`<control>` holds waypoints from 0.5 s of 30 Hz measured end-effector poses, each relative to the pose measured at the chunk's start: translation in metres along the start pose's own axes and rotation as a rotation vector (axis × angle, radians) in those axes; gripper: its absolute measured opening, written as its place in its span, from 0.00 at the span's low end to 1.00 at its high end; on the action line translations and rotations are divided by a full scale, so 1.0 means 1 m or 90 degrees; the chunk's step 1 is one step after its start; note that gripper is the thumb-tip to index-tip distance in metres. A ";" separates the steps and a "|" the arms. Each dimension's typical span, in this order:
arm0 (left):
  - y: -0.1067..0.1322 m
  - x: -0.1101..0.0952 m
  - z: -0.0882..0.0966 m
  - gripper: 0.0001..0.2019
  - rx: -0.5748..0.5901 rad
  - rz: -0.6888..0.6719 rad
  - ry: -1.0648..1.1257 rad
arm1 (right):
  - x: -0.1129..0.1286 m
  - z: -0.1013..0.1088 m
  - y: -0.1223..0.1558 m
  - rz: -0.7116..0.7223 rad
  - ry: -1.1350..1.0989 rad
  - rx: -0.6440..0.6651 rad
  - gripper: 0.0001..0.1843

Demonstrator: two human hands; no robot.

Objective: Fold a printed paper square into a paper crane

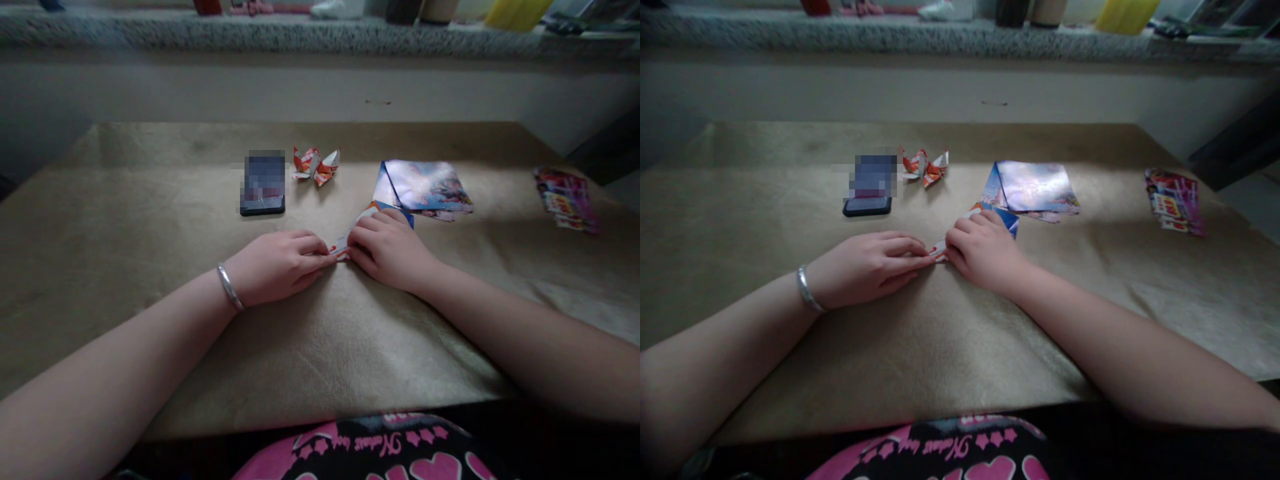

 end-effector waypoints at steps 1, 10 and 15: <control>0.000 0.000 0.001 0.16 0.002 0.000 0.000 | -0.002 -0.001 0.000 -0.015 -0.020 -0.002 0.12; 0.001 0.000 0.003 0.15 -0.023 -0.014 -0.037 | -0.011 -0.009 -0.001 -0.090 -0.128 -0.015 0.09; 0.001 -0.001 0.002 0.15 -0.048 -0.002 -0.065 | -0.011 -0.009 -0.002 -0.102 -0.125 -0.010 0.10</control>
Point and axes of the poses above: each hand's wrist, its own y-axis away from the middle knuckle, its own z-axis out of the back of the hand, x = y × z, the point moved 4 cm from there along -y, towards the middle knuckle, and after that the axes turned 13 degrees about z, right-handed, at the moved point
